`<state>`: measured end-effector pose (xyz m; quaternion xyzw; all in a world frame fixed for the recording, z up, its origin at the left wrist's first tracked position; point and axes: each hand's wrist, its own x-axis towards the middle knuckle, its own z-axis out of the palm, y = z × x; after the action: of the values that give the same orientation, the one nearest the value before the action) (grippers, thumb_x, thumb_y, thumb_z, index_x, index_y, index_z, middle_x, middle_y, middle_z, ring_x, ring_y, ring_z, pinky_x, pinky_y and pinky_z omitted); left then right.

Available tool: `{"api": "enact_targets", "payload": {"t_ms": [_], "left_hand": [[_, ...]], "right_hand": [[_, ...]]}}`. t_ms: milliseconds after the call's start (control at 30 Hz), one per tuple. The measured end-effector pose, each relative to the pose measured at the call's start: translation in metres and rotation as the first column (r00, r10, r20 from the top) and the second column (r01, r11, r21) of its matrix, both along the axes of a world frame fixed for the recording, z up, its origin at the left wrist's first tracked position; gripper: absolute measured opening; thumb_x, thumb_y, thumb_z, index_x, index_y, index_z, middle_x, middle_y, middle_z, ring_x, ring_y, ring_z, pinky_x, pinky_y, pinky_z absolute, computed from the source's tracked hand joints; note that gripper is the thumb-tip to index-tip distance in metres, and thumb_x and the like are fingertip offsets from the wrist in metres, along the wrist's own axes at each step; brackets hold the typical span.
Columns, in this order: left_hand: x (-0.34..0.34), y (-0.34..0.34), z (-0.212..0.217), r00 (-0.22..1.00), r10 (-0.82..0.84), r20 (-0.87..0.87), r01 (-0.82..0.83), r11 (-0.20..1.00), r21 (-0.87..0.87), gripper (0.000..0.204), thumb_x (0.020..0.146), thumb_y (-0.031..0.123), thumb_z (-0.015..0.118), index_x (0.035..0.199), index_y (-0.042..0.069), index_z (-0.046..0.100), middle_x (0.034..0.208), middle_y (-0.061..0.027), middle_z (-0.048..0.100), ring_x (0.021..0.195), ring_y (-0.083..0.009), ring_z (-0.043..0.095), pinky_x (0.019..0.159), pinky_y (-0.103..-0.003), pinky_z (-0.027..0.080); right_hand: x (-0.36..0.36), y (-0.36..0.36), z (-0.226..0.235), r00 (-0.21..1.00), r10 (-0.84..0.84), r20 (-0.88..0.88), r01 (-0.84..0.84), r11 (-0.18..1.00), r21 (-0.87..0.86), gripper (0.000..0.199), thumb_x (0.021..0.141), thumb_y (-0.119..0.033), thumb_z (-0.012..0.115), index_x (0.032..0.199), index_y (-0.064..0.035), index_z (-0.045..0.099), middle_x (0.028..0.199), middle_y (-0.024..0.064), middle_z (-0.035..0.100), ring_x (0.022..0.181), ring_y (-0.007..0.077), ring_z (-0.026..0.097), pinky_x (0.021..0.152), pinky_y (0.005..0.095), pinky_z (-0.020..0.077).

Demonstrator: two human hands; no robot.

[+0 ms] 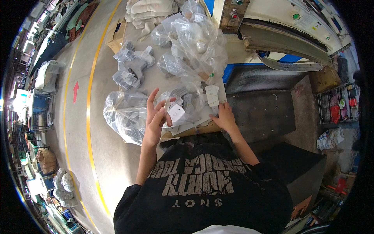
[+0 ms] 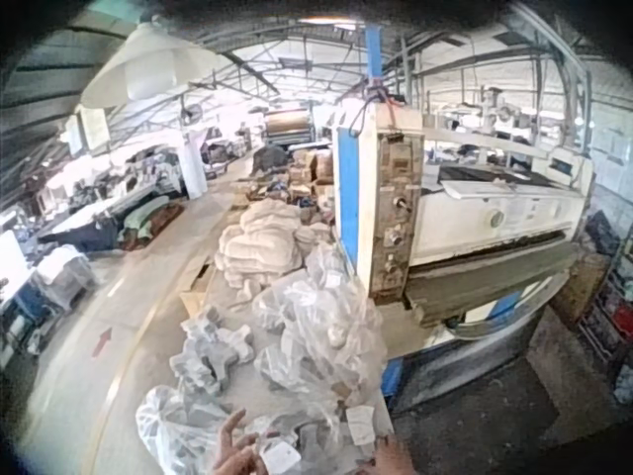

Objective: The person unpacks small white items from plastic bags, writes on a white card with a pen, and places the items into a plastic bag. The person repeats this process with multiple items.

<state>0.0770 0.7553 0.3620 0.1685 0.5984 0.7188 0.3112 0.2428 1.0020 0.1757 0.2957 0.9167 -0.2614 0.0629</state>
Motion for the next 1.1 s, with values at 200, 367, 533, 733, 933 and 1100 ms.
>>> {"api": "enact_targets", "payload": {"t_ms": [200, 367, 533, 733, 933, 1100], "left_hand": [[-0.003, -0.012, -0.001, 0.998, 0.052, 0.043, -0.055, 0.996, 0.064, 0.072, 0.105, 0.026, 0.046, 0.168, 0.01, 0.015, 0.147, -0.0297, 0.054, 0.069, -0.0115, 0.055, 0.071, -0.027, 0.051], [0.0, -0.024, -0.002, 0.996, 0.069, 0.052, -0.075, 0.992, 0.105, 0.071, 0.104, 0.025, 0.047, 0.167, 0.009, 0.017, 0.149, -0.03, 0.053, 0.07, -0.0106, 0.051, 0.074, -0.026, 0.05], [0.007, -0.022, 0.001, 0.999, 0.047, -0.026, -0.045, 0.998, 0.053, 0.074, 0.105, 0.031, 0.051, 0.168, 0.012, 0.017, 0.148, -0.0277, 0.054, 0.07, -0.0104, 0.051, 0.072, -0.025, 0.048], [0.022, -0.011, 0.01, 0.981, -0.003, -0.193, -0.011, 0.998, -0.068, 0.072, 0.105, 0.025, 0.048, 0.167, 0.008, 0.017, 0.152, -0.0254, 0.051, 0.079, -0.0108, 0.052, 0.076, -0.026, 0.048], [0.039, -0.006, 0.023, 0.956, -0.11, -0.271, 0.051, 0.975, -0.217, 0.062, 0.106, 0.014, 0.051, 0.164, 0.009, 0.03, 0.15, -0.0194, 0.056, 0.081, -0.0156, 0.055, 0.079, -0.032, 0.048], [0.042, -0.006, 0.03, 0.933, -0.17, -0.317, 0.059, 0.941, -0.332, 0.061, 0.105, 0.014, 0.058, 0.162, 0.009, 0.036, 0.14, -0.0168, 0.064, 0.07, -0.0144, 0.054, 0.073, -0.032, 0.049]], "right_hand": [[0.005, 0.035, -0.021, 0.943, -0.119, -0.31, 0.033, 0.963, -0.269, 0.047, 0.102, -0.024, 0.066, 0.134, 0.0088, 0.055, 0.137, 0.0338, 0.059, 0.124, 0.0473, 0.061, 0.103, 0.05, 0.0502], [0.016, 0.058, 0.063, 0.901, -0.14, -0.411, -0.01, 0.94, -0.341, 0.033, 0.103, -0.02, 0.065, 0.127, 0.0035, 0.063, 0.112, 0.0268, 0.071, 0.098, 0.0354, 0.072, 0.085, 0.0403, 0.0546], [0.02, 0.056, 0.117, 0.811, -0.229, -0.539, -0.065, 0.88, -0.471, 0.04, 0.101, -0.012, 0.068, 0.137, 0.0033, 0.061, 0.116, 0.0172, 0.072, 0.099, 0.0198, 0.068, 0.083, 0.0338, 0.0547], [0.003, 0.052, 0.136, 0.811, 0.069, -0.58, -0.472, 0.664, -0.58, 0.047, 0.096, -0.009, 0.07, 0.141, 0.0032, 0.06, 0.124, 0.0118, 0.07, 0.107, 0.0178, 0.065, 0.093, 0.0326, 0.0532], [-0.046, 0.03, 0.145, 0.804, 0.373, -0.464, -0.595, 0.516, -0.616, 0.048, 0.094, -0.01, 0.071, 0.139, 0.0033, 0.062, 0.118, 0.0112, 0.072, 0.107, 0.0151, 0.064, 0.095, 0.0321, 0.0522], [-0.075, 0.015, 0.125, 0.727, 0.435, -0.531, -0.686, 0.496, -0.533, 0.047, 0.095, -0.015, 0.072, 0.137, 0.0033, 0.062, 0.12, 0.0128, 0.072, 0.106, 0.0175, 0.065, 0.095, 0.0339, 0.0524]]}}
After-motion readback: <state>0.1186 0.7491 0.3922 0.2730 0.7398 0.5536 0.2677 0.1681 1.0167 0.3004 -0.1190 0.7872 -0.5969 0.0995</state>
